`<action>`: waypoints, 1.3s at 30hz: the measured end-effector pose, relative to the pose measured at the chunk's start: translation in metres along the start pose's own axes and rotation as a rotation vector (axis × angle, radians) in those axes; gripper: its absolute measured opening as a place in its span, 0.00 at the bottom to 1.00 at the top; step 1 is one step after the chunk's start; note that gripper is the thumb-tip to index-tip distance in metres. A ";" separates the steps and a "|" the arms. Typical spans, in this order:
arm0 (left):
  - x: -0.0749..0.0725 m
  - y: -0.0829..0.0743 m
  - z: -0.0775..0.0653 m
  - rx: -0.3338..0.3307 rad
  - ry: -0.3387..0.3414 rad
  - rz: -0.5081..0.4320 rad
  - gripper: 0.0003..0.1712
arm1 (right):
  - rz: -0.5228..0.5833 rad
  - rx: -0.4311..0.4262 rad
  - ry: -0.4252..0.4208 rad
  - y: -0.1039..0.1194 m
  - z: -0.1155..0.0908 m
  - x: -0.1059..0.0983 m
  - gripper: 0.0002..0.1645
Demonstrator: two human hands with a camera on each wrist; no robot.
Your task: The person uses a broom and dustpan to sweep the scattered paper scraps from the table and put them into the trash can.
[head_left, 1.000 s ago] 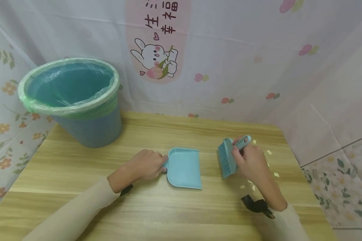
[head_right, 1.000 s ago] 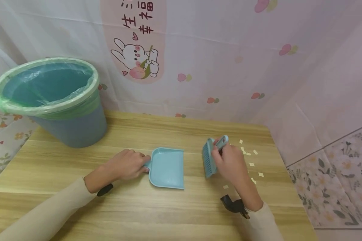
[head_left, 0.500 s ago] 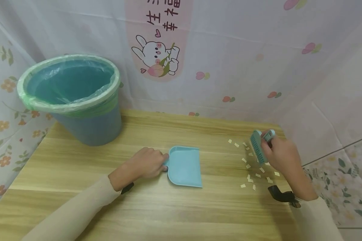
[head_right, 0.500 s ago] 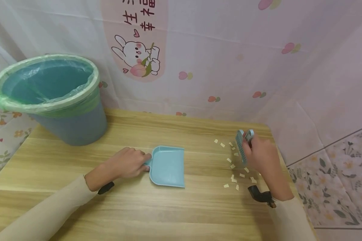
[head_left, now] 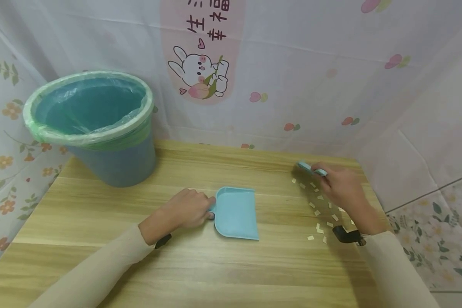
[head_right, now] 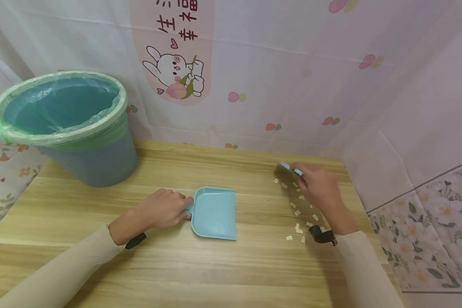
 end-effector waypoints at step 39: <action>0.004 0.000 -0.001 -0.005 -0.017 0.025 0.17 | -0.047 -0.096 -0.086 0.042 -0.032 -0.025 0.20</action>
Point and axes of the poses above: each hand's wrist, its own z-axis towards the middle knuckle, its own x-axis out of the palm, y = z × x, the point moved 1 cm from there along z, towards the middle knuckle, and after that the axes turned 5 degrees about y, right-handed, at the moved point
